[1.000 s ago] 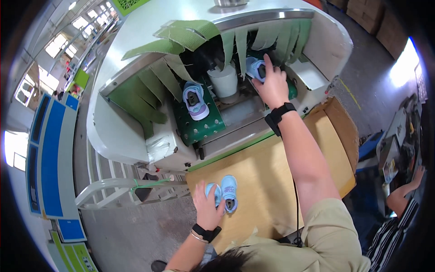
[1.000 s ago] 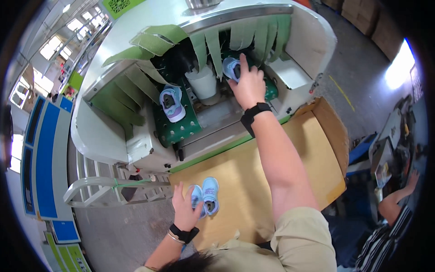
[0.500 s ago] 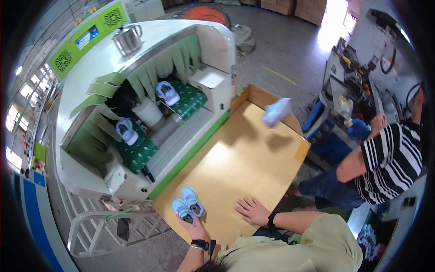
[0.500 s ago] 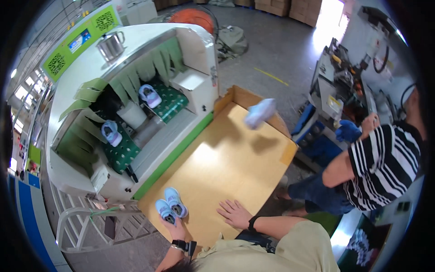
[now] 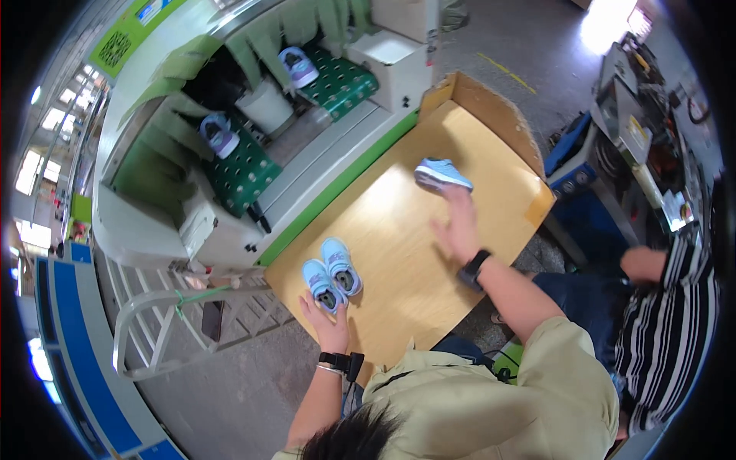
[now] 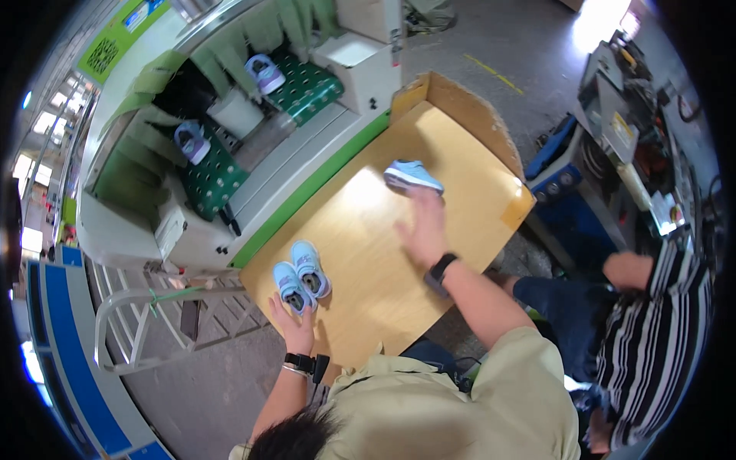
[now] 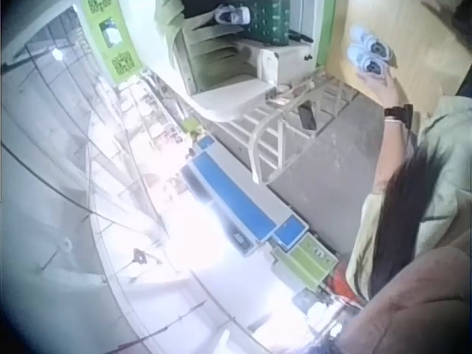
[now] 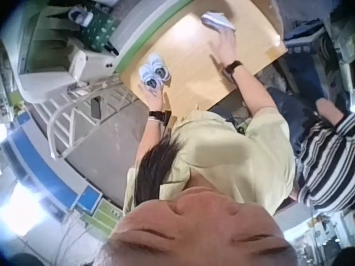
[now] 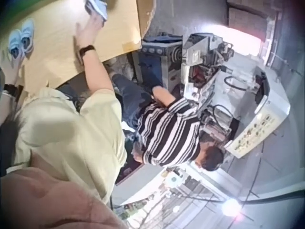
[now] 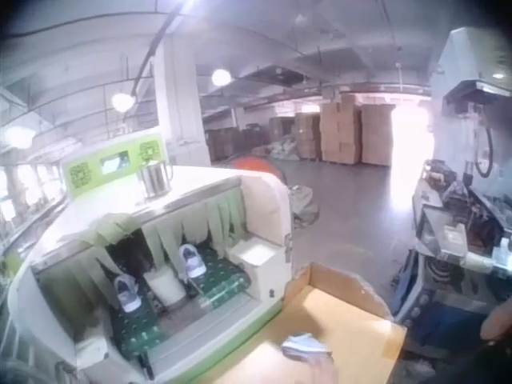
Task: Loading shoes into a heat treatment or sterilization machine on a production line.
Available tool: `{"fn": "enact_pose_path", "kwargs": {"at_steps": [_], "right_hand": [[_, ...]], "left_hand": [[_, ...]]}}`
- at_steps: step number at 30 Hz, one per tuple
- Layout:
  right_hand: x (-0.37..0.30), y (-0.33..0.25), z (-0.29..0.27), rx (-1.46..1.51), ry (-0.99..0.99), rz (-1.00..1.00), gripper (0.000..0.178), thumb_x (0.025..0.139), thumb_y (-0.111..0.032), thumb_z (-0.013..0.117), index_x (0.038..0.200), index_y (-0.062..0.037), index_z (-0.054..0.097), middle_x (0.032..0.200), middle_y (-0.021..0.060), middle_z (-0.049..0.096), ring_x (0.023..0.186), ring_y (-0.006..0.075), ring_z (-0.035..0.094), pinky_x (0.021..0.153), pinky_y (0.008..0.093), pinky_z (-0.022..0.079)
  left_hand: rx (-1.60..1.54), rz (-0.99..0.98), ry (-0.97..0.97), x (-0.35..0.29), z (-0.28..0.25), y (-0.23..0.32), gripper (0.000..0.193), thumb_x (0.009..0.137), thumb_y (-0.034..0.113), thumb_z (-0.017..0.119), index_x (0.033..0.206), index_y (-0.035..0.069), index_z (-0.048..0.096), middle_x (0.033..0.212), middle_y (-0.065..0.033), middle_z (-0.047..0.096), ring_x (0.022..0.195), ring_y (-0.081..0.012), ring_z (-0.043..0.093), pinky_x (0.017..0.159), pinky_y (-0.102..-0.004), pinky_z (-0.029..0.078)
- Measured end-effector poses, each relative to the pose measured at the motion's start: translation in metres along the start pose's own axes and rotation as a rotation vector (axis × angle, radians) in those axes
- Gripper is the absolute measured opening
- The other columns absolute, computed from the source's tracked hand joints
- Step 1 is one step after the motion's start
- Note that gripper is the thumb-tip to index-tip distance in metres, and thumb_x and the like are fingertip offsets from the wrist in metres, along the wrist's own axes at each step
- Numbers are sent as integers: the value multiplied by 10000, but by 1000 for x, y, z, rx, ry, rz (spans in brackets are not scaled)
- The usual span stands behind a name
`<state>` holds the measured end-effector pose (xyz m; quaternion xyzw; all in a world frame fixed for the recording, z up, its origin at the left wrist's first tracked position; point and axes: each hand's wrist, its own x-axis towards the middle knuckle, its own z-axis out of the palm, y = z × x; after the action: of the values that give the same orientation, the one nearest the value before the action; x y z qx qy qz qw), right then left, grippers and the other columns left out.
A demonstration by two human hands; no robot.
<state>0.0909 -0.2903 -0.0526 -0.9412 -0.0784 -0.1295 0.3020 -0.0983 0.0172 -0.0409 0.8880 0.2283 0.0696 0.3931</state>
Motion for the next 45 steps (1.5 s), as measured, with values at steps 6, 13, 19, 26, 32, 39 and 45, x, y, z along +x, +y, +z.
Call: {"fn": "enact_pose_path", "kwargs": {"at_steps": [6, 13, 19, 26, 32, 39, 45], "right_hand": [[113, 85, -16, 393, -533, 493, 446, 719, -184, 813, 1109, -15, 680, 1171, 217, 668, 1091, 346, 641, 938, 444, 510], [28, 9, 24, -385, -371, -361, 766, 819, -143, 707, 1494, -78, 351, 1528, 199, 328, 1399, 431, 307, 1179, 482, 256], [-28, -46, 48, 811, -424, 372, 697, 890, -154, 669, 1472, 6, 321, 1439, 213, 397, 1290, 315, 446, 1092, 423, 376], [-37, -140, 107, 534, -344, 196, 594, 764, -48, 608, 1343, -48, 478, 1278, 228, 543, 1203, 420, 525, 1036, 459, 441], [-85, -130, 91, 702, -381, 283, 748, 803, -153, 703, 1468, -73, 371, 1499, 250, 395, 1297, 427, 473, 1055, 457, 434], [-241, -67, 43, -130, -353, 72, 758, 815, -341, 681, 1489, -158, 385, 1517, 198, 380, 1353, 389, 419, 1116, 480, 358], [-498, -121, -10, -42, -232, 1109, 441, 787, -313, 629, 1143, -56, 667, 1265, 234, 546, 1183, 417, 548, 994, 499, 464]], "left_hand": [[61, 92, 59, 25, -9, 25, 748, 868, 252, 686, 1472, -13, 334, 1560, -309, 209, 1448, -457, 215, 1175, -506, 208], [406, 340, -44, 57, 0, 52, 668, 884, 387, 652, 1473, 160, 432, 1579, -192, 284, 1460, -418, 242, 1143, -617, 168], [507, 411, -179, 68, 24, 33, 632, 857, 389, 628, 1417, 131, 489, 1507, -151, 437, 1366, -318, 431, 1094, -566, 269], [583, 486, -65, 68, 33, 14, 603, 889, 382, 574, 1407, 85, 490, 1462, -180, 491, 1327, -312, 482, 1064, -486, 331], [651, 543, -64, 69, 31, 15, 604, 943, 404, 511, 1454, 92, 429, 1499, -150, 457, 1285, -330, 499, 1012, -473, 368], [720, 753, 21, 75, 31, -3, 648, 997, 486, 431, 1528, 125, 342, 1607, -102, 290, 1401, -294, 386, 1029, -494, 348], [865, 808, -164, 74, 23, 9, 652, 1000, 563, 407, 1529, 185, 356, 1619, -87, 252, 1411, -285, 371, 1036, -496, 353]]}}
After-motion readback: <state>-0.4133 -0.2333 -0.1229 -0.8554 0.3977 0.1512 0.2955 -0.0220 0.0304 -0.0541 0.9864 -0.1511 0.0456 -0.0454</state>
